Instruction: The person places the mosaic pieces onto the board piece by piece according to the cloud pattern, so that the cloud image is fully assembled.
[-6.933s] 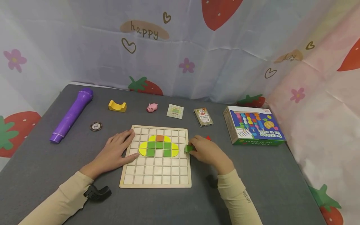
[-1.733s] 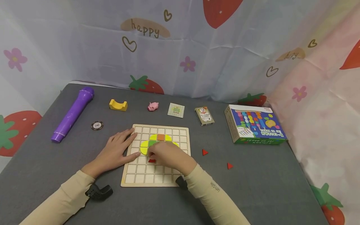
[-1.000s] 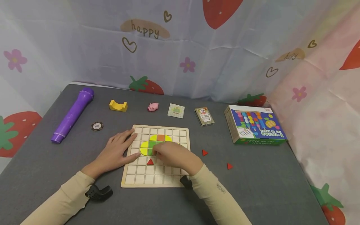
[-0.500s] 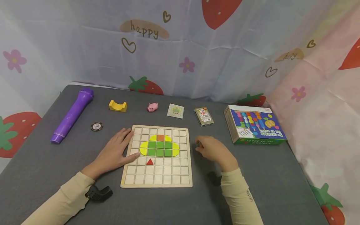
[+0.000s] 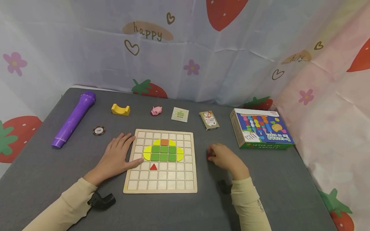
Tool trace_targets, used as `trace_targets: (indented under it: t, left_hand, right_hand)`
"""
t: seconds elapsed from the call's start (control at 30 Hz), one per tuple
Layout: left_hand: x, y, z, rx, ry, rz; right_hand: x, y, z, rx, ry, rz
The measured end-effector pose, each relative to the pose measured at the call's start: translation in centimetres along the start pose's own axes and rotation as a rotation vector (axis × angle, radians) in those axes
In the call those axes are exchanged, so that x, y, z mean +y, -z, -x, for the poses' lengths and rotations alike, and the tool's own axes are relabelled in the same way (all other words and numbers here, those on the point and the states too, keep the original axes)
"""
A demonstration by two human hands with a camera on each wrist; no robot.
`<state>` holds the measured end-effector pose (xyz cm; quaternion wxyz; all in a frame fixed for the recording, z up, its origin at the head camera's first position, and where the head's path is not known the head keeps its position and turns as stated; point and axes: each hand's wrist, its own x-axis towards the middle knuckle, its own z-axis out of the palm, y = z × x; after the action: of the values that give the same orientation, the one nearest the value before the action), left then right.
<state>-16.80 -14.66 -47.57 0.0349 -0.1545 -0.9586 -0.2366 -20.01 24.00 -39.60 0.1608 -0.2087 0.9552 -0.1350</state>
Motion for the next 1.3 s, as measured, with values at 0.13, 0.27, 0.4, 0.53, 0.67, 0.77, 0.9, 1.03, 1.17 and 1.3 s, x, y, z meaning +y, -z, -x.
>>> trace_targets:
  t: [0.13, 0.27, 0.4, 0.53, 0.67, 0.77, 0.9, 1.03, 1.17, 1.3]
  left_hand:
    - [0.1, 0.1, -0.1, -0.009, 0.012, -0.018]
    - [0.0, 0.2, -0.3, -0.026, 0.015, -0.025]
    - [-0.1, 0.3, -0.3, -0.05, 0.013, -0.024]
    - [-0.1, 0.6, -0.3, -0.074, -0.003, -0.014]
    - [-0.1, 0.8, -0.2, -0.088, -0.022, -0.008]
    - [-0.1, 0.9, -0.1, -0.092, -0.032, -0.014]
    - [-0.1, 0.9, 0.0, -0.091, -0.043, -0.009]
    - [-0.2, 0.7, 0.1, -0.086, -0.06, 0.003]
    - [-0.2, 0.5, 0.3, -0.072, -0.074, -0.005]
    - [-0.2, 0.4, 0.4, -0.05, -0.072, -0.022]
  right_hand:
    - [0.2, -0.2, 0.1, 0.003, 0.011, -0.014]
    - [0.1, -0.3, 0.1, 0.007, 0.011, -0.042]
    - [0.0, -0.3, 0.1, 0.004, 0.012, -0.062]
    - [-0.2, -0.4, 0.0, 0.018, 0.028, -0.067]
    - [-0.3, -0.7, -0.2, 0.046, 0.062, -0.057]
    - [-0.3, -0.8, -0.3, 0.057, 0.076, -0.058]
    - [-0.5, -0.8, -0.4, 0.067, 0.095, -0.055]
    - [-1.1, -0.5, -0.5, 0.095, 0.124, -0.031]
    - [-2.6, -0.1, -0.5, 0.112, 0.176, -0.082]
    - [-4.8, 0.2, -0.6, 0.101, 0.245, -0.156]
